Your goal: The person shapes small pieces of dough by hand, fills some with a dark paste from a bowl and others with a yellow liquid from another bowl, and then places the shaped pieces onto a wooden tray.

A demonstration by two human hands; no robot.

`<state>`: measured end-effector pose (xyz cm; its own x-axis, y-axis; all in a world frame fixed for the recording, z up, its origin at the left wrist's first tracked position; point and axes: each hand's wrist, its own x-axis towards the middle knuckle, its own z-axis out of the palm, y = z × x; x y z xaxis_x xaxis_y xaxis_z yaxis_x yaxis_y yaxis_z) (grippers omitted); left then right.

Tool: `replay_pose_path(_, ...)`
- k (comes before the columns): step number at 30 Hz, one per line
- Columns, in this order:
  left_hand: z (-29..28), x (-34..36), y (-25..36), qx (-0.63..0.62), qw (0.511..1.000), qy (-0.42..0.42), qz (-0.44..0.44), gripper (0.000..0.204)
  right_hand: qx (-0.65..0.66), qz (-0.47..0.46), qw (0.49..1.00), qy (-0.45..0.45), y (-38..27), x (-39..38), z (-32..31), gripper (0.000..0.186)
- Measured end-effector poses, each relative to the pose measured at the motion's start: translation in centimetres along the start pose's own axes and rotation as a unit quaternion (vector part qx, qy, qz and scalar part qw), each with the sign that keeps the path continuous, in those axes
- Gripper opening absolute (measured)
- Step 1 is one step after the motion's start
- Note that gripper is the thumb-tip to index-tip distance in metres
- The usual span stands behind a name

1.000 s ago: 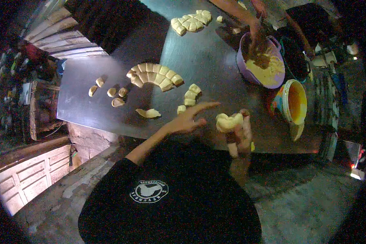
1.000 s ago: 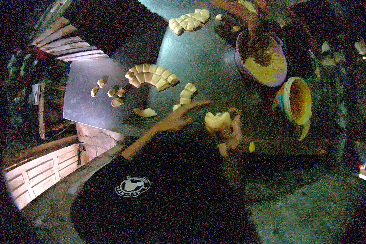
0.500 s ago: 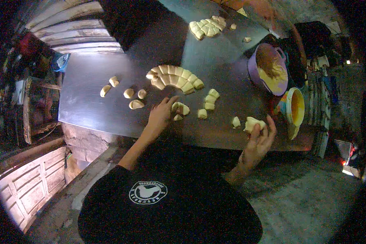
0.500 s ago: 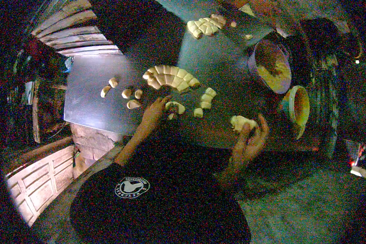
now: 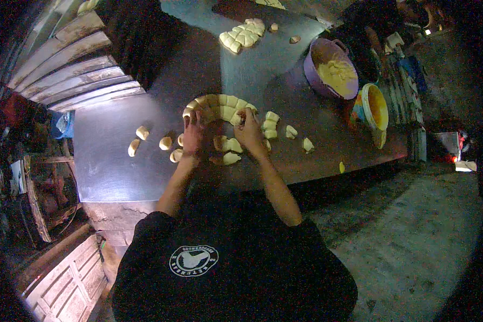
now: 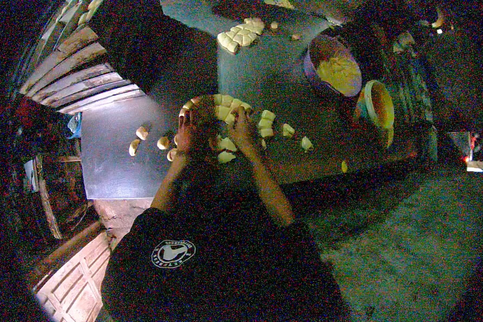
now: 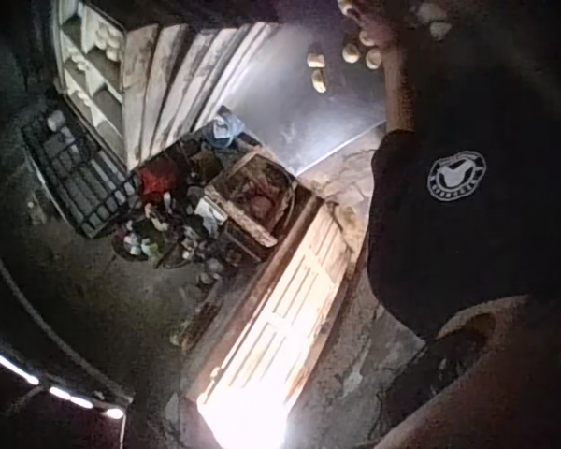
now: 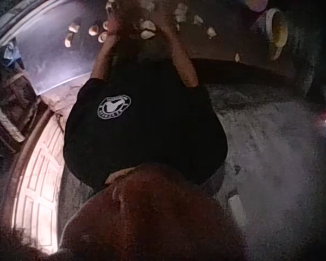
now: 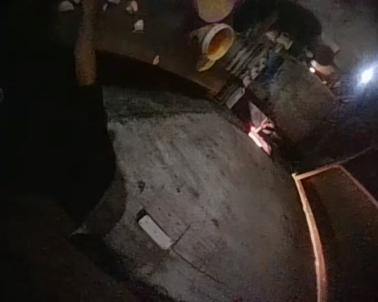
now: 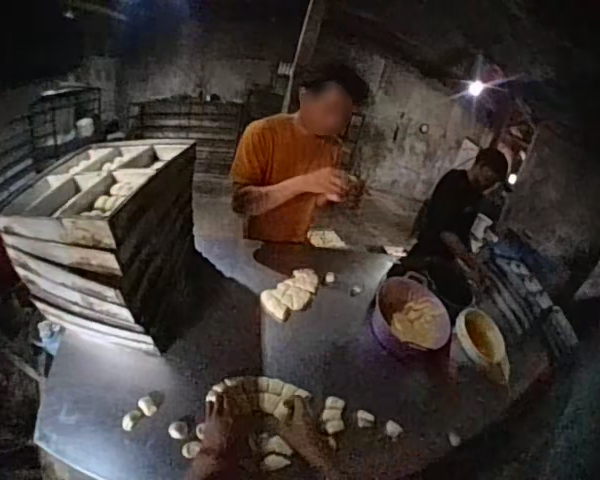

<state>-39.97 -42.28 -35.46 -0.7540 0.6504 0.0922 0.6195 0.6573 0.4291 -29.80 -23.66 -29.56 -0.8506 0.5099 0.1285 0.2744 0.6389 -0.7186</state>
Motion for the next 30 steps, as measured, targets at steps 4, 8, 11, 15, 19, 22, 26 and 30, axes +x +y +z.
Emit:
replay_pose_path(4,-3.8,-4.4,1.9,-0.103,0.99,0.052,-0.082,0.041,-0.038,-0.081,0.995,-0.045,1.0,-2.9,-5.1,0.013)
replay_pose_path(8,-10.2,-9.7,4.9,-0.073,0.968,-0.101,-0.22,0.034,-0.027,0.09,0.977,-0.191,2.7,-7.9,-14.0,0.01)
replay_pose_path(11,-9.1,-16.8,1.4,-0.204,0.935,-0.079,-0.28,0.02,0.309,0.162,0.909,-0.228,8.5,-12.0,-19.7,0.021)
replay_pose_path(15,-11.5,-15.9,1.3,-0.281,0.905,0.13,-0.292,0.012,0.459,0.192,0.867,0.008,7.8,-10.1,-20.4,0.034)
replay_pose_path(19,-11.7,-10.9,-0.5,0.225,0.956,0.151,-0.113,0.023,0.562,0.15,0.813,-0.014,6.6,-2.6,-20.1,0.032)
replay_pose_path(22,-11.2,-5.4,-0.8,0.116,0.972,0.174,-0.106,0.032,0.25,0.147,0.957,-0.017,10.6,0.6,-18.5,0.028)
replay_pose_path(26,-5.8,0.5,-3.0,0.048,0.99,0.128,0.013,0.034,-0.053,0.067,0.994,0.066,11.0,-1.8,-18.1,0.032)
replay_pose_path(30,-3.1,3.3,-4.1,-0.202,0.959,0.091,-0.178,0.033,0.1,0.102,0.982,-0.121,6.1,-3.6,-17.9,0.03)
